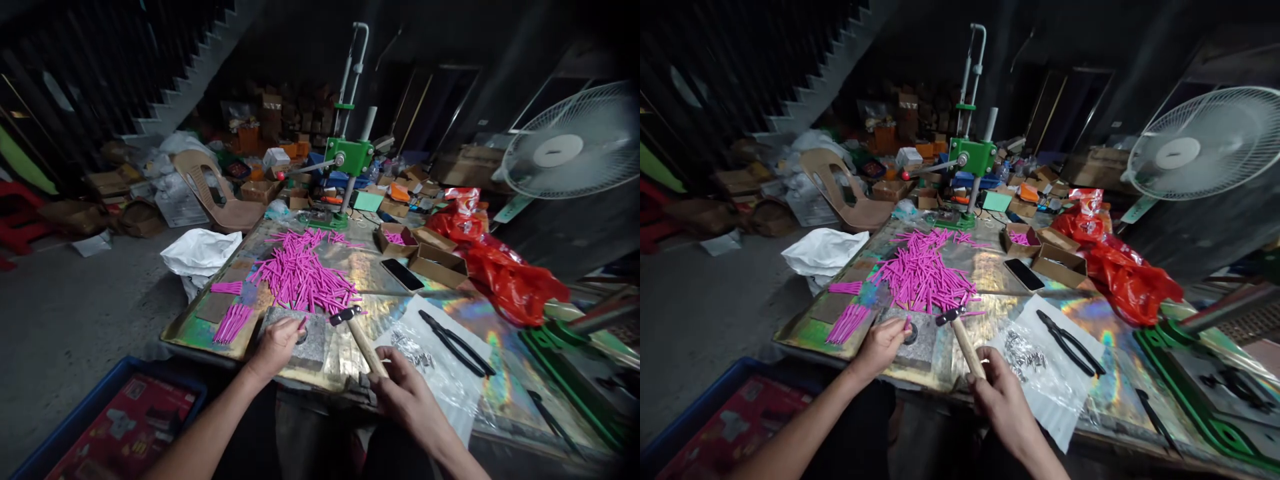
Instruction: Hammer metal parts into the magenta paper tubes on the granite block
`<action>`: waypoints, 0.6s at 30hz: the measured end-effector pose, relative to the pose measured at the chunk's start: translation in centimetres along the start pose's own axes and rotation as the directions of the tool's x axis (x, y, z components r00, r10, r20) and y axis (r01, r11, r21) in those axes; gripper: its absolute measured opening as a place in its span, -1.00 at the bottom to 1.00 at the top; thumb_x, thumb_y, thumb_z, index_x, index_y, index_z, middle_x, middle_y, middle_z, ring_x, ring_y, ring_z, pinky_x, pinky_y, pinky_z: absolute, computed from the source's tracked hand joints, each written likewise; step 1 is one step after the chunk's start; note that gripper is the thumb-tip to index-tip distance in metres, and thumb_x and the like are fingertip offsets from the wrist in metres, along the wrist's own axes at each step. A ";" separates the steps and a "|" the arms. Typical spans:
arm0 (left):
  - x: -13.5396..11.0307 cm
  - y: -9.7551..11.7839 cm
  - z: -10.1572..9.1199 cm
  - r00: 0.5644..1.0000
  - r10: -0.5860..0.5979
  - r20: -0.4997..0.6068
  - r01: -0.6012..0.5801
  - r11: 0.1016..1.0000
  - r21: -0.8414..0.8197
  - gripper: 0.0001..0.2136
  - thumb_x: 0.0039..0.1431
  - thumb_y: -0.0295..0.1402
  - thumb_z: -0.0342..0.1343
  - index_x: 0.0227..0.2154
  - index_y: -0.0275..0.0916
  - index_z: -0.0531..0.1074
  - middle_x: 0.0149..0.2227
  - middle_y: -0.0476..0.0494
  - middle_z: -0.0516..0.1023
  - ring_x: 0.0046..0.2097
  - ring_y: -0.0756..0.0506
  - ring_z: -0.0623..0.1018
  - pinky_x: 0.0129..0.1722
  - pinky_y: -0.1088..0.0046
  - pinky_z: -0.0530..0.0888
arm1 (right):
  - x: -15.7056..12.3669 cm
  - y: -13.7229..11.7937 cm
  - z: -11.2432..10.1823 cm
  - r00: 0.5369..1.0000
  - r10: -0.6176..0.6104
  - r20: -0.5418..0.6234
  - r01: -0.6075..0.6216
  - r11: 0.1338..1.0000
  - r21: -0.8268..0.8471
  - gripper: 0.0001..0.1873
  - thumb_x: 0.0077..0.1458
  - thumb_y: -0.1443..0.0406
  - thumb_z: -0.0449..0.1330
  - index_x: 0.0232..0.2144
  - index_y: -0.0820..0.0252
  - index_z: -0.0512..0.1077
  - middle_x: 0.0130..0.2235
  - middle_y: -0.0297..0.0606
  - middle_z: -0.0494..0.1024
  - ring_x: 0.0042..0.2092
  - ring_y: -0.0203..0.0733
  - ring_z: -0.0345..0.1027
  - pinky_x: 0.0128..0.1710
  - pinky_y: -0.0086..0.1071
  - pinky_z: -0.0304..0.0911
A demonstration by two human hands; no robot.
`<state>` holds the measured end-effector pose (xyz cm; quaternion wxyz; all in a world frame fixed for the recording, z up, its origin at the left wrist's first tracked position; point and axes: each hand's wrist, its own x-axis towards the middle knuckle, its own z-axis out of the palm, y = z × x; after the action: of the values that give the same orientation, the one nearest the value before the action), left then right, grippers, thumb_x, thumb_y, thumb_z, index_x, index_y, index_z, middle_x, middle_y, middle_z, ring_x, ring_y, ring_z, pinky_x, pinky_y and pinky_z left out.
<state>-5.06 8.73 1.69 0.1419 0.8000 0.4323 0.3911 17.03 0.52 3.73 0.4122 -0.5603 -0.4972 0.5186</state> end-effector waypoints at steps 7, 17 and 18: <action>-0.1 -0.2 0.4 1.000 0.007 -0.027 -0.006 1.000 0.015 -0.78 0.06 -0.52 -0.09 -0.64 -0.26 0.32 -0.62 -0.01 0.33 -0.52 0.02 0.36 -0.53 0.56 0.29 | 0.0 -5.0 0.7 0.921 -0.357 0.159 0.388 0.791 -0.473 -0.56 0.10 0.26 0.00 0.05 0.19 0.22 -0.20 -0.20 0.50 -0.22 -0.17 0.39 -0.28 -0.40 0.32; -0.3 -0.3 0.8 0.998 0.016 -0.060 -0.017 1.000 -0.007 -0.79 0.05 -0.56 -0.11 -0.62 -0.27 0.32 -0.61 -0.02 0.32 -0.53 0.02 0.36 -0.52 0.54 0.29 | -0.4 -8.9 1.1 0.746 -0.617 0.250 0.587 0.433 -0.684 -0.56 0.14 0.33 -0.06 0.09 0.17 0.20 -0.25 -0.16 0.56 -0.30 -0.20 0.47 -0.34 -0.48 0.37; -0.3 -0.3 0.8 0.998 0.014 -0.063 -0.014 1.000 -0.002 -0.78 0.05 -0.56 -0.11 -0.63 -0.28 0.32 -0.61 -0.02 0.32 -0.53 0.02 0.36 -0.52 0.54 0.29 | -0.3 -8.8 0.9 0.773 -0.565 0.287 0.575 0.435 -0.693 -0.57 0.14 0.32 -0.07 0.08 0.20 0.21 -0.31 -0.16 0.57 -0.34 -0.21 0.47 -0.39 -0.49 0.37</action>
<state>-4.72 8.70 0.85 0.1262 0.7901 0.4304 0.4177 14.99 1.68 12.26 0.2903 -0.4738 -0.8255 0.0993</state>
